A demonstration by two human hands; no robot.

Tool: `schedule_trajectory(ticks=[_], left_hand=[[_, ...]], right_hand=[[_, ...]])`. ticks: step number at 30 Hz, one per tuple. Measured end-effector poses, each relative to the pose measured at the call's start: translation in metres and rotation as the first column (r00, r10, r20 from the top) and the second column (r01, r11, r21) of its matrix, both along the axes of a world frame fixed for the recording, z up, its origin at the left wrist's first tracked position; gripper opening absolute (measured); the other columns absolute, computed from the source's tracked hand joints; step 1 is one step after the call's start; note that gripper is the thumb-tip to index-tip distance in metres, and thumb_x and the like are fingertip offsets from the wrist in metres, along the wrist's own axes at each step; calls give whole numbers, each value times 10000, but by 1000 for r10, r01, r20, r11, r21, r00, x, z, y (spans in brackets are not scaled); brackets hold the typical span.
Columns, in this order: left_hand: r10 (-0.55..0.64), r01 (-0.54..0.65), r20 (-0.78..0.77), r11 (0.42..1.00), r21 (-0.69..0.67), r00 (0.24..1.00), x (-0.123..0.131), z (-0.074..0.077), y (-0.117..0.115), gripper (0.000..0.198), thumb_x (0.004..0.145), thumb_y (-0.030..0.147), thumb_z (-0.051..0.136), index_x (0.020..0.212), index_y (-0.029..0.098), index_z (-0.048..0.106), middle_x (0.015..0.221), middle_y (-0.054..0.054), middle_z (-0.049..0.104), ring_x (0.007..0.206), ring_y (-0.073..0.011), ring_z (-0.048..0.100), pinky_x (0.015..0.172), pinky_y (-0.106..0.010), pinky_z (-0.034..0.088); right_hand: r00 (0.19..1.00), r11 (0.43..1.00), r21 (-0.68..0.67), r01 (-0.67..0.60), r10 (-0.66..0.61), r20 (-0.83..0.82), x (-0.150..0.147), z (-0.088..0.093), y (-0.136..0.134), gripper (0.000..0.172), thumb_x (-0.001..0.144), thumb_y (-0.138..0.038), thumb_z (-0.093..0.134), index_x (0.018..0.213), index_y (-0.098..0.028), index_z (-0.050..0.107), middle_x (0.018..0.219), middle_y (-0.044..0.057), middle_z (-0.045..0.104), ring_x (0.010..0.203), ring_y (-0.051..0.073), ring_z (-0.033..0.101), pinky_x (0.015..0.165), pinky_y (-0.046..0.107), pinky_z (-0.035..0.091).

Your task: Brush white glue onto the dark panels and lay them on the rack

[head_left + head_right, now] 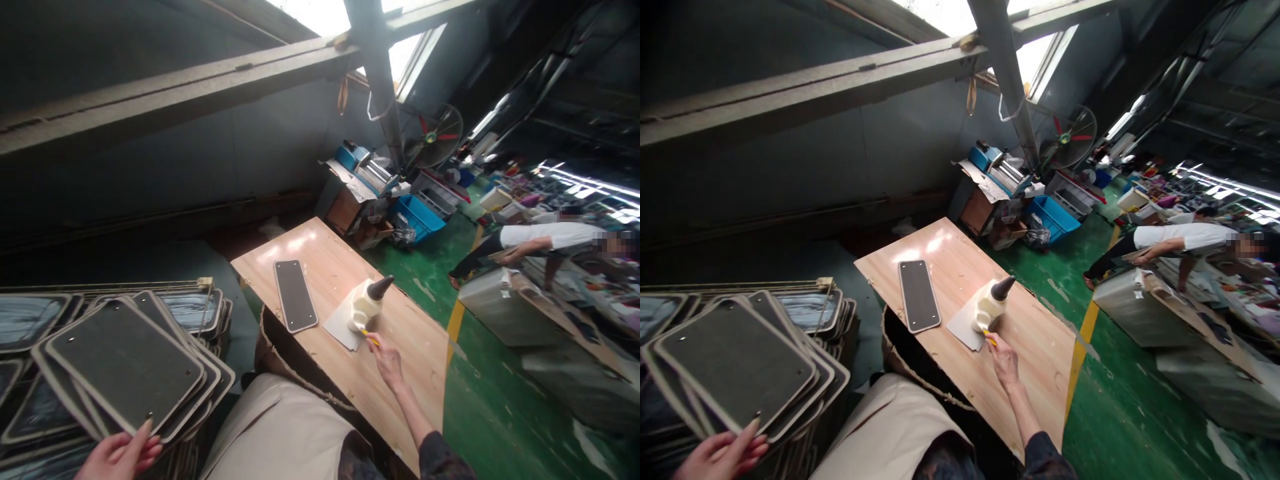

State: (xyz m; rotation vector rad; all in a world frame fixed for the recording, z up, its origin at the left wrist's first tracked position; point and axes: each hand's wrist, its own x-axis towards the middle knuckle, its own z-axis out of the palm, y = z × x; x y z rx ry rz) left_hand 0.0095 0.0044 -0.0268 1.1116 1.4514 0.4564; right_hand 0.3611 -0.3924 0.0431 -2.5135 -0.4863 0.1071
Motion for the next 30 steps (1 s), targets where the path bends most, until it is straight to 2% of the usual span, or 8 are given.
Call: schedule_trajectory(ticks=[2, 3, 6, 8, 15, 20, 25, 30], left_hand=[[-4, 8, 32, 993, -120, 999, 1, 1, 6, 530, 392, 440, 811, 709, 176, 478, 508, -23, 642, 469, -211, 629, 428, -284, 515], [-3, 10, 45, 988, -157, 999, 1, 3, 8, 538, 382, 433, 813, 715, 174, 479, 509, -25, 645, 468, -205, 629, 430, -273, 514], [10, -3, 43, 988, -153, 999, -1, 6, 9, 544, 374, 422, 816, 717, 172, 475, 504, -22, 643, 455, -198, 626, 414, -255, 503], [15, -9, 42, 990, -140, 999, -2, 6, 8, 542, 380, 415, 816, 725, 171, 476, 512, -21, 647, 461, -199, 629, 410, -252, 501], [-7, 10, 27, 994, -113, 1000, -2, 6, 7, 478, 449, 421, 785, 712, 166, 478, 521, -31, 645, 459, -206, 631, 410, -269, 501], [-2, 5, 33, 995, -105, 999, 1, 13, 6, 471, 449, 410, 785, 704, 167, 473, 510, -28, 641, 445, -198, 623, 397, -260, 492], [-5, 9, 47, 997, -78, 999, 3, 16, 4, 463, 453, 416, 782, 684, 167, 467, 499, -27, 637, 434, -201, 622, 390, -263, 494], [-14, 19, 62, 997, -72, 998, 2, 14, 5, 472, 468, 431, 782, 694, 167, 463, 501, -23, 639, 437, -196, 622, 392, -262, 494]], right_hand=[[991, 982, 141, 127, -118, -68, 1, -2, 1, 394, 827, -536, 493, 989, -213, 649, 663, 11, 665, 601, 166, 632, 592, 256, 478], [973, 943, 249, 221, -194, -128, 3, -4, 2, 414, 798, -548, 531, 987, -197, 642, 637, 7, 657, 580, 164, 630, 583, 258, 488], [860, 694, 510, 509, -380, -342, 10, -13, 3, 480, 683, -547, 658, 958, -157, 604, 613, 9, 659, 540, 166, 639, 522, 252, 502], [790, 554, 563, 613, -441, -426, 15, -20, 1, 491, 646, -533, 686, 933, -152, 570, 611, 10, 662, 520, 165, 644, 478, 235, 495], [633, 309, 556, 771, -462, -621, 28, -49, -2, 179, 714, -314, 604, 745, -174, 497, 628, 14, 652, 574, 141, 662, 531, 224, 538], [567, 253, 508, 823, -392, -724, 31, -60, -4, 68, 715, -142, 487, 687, -202, 469, 591, -21, 606, 509, 124, 622, 501, 242, 546], [538, 250, 477, 843, -361, -761, 21, -59, -22, 137, 685, -63, 424, 674, -194, 459, 587, -29, 579, 482, 105, 599, 509, 232, 534], [554, 259, 490, 832, -377, -742, 15, -51, -37, 104, 697, -87, 448, 683, -190, 454, 580, -25, 583, 474, 110, 594, 496, 238, 525]])
